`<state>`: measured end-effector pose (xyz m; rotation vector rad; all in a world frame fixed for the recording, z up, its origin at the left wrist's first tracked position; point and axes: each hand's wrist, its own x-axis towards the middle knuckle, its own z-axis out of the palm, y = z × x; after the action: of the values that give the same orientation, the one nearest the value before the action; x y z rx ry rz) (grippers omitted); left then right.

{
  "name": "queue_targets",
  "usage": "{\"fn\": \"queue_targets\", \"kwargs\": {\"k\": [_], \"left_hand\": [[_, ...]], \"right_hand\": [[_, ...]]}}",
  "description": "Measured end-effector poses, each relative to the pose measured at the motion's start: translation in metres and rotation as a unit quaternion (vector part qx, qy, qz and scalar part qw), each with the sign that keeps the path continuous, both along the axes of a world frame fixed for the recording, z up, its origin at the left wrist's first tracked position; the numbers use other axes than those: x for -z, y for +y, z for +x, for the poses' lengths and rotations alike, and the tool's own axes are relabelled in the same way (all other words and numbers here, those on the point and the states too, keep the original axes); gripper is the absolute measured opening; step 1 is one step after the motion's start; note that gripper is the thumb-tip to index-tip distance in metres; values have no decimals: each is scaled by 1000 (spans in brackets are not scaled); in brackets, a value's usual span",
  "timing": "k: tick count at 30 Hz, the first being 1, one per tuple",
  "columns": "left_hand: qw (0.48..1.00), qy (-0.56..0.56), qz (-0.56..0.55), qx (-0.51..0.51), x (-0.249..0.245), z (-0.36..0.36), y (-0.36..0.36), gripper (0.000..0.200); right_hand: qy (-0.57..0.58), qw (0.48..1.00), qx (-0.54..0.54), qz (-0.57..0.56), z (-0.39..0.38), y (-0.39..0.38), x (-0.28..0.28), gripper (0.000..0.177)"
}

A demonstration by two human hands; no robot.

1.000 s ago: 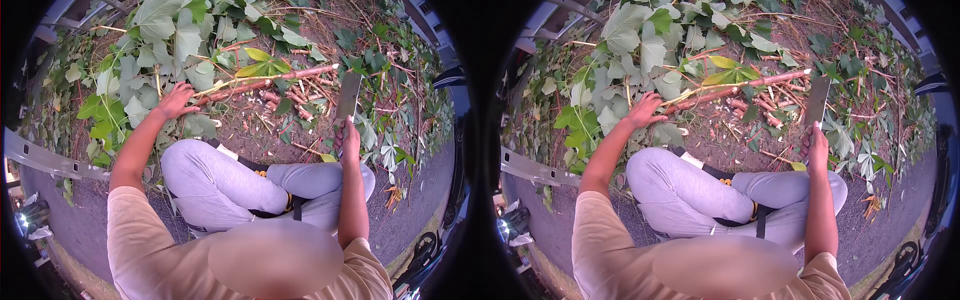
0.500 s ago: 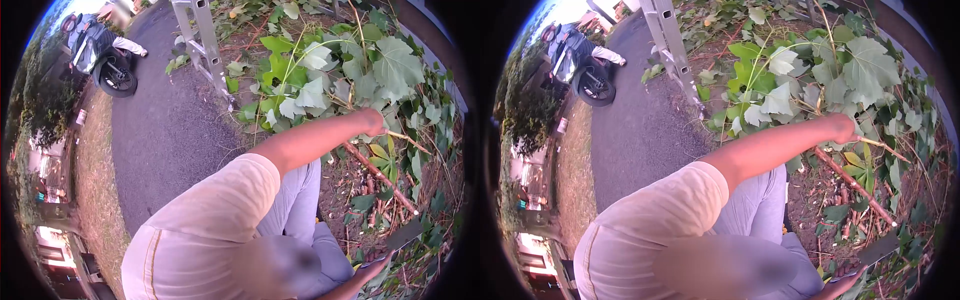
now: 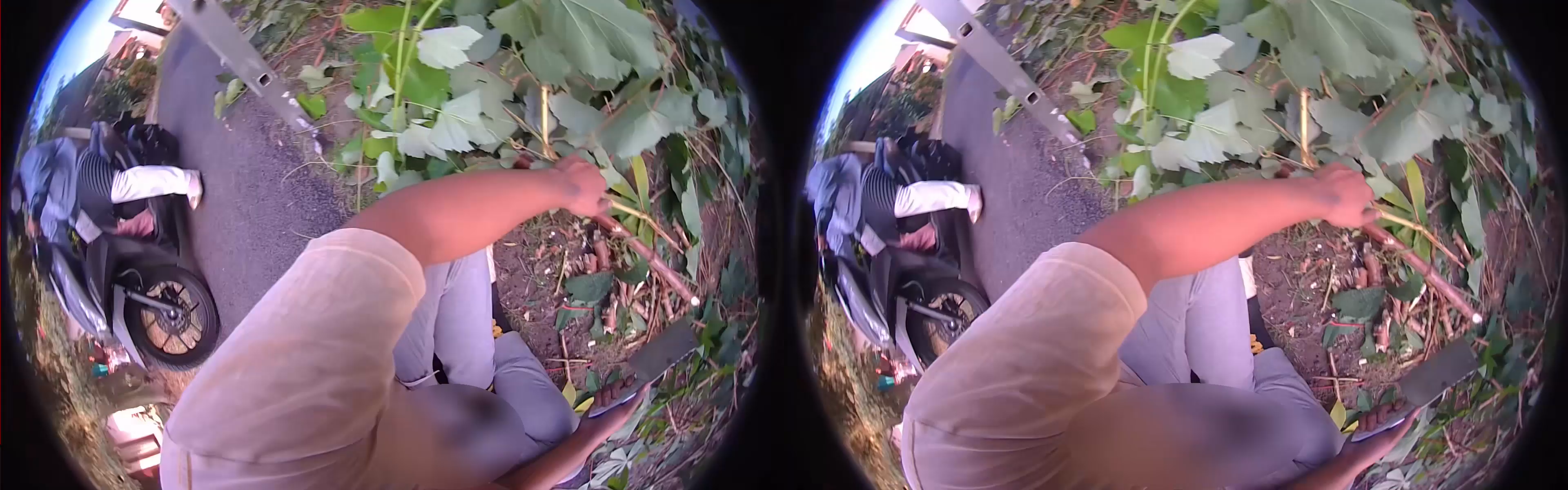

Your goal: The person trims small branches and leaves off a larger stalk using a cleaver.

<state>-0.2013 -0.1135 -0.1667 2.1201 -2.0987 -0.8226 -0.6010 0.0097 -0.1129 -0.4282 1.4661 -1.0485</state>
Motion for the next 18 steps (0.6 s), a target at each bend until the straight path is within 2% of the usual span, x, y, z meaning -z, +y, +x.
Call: {"fn": "queue_targets", "kwargs": {"k": [2, 3, 5, 7, 10, 15, 18], "left_hand": [[999, 7, 14, 28, 6, -2, -4, 48], [998, -5, -35, 53, 9, -4, -1, 46], [994, -18, -32, 103, 22, -9, -1, 42], [993, 9, -78, 87, 32, -15, 2, 41], [990, 1, -80, 117, 36, -11, 3, 40], [975, 46, -200, 82, 18, -15, 7, 38], [983, -23, -113, 146, 17, -18, 17, 43]], "right_hand": [[4, 1000, -10, 11, 4, -2, 7, 42], [2, 999, -13, 34, 2, -3, 11, 44], [12, 996, -83, 16, 5, -3, 12, 45], [97, 984, -148, 23, 21, -2, 6, 45], [81, 977, -197, 24, 25, 0, 6, 45], [108, 973, -204, -16, 24, 4, 4, 42], [125, 972, -165, -113, 29, 4, -6, 44]]}}
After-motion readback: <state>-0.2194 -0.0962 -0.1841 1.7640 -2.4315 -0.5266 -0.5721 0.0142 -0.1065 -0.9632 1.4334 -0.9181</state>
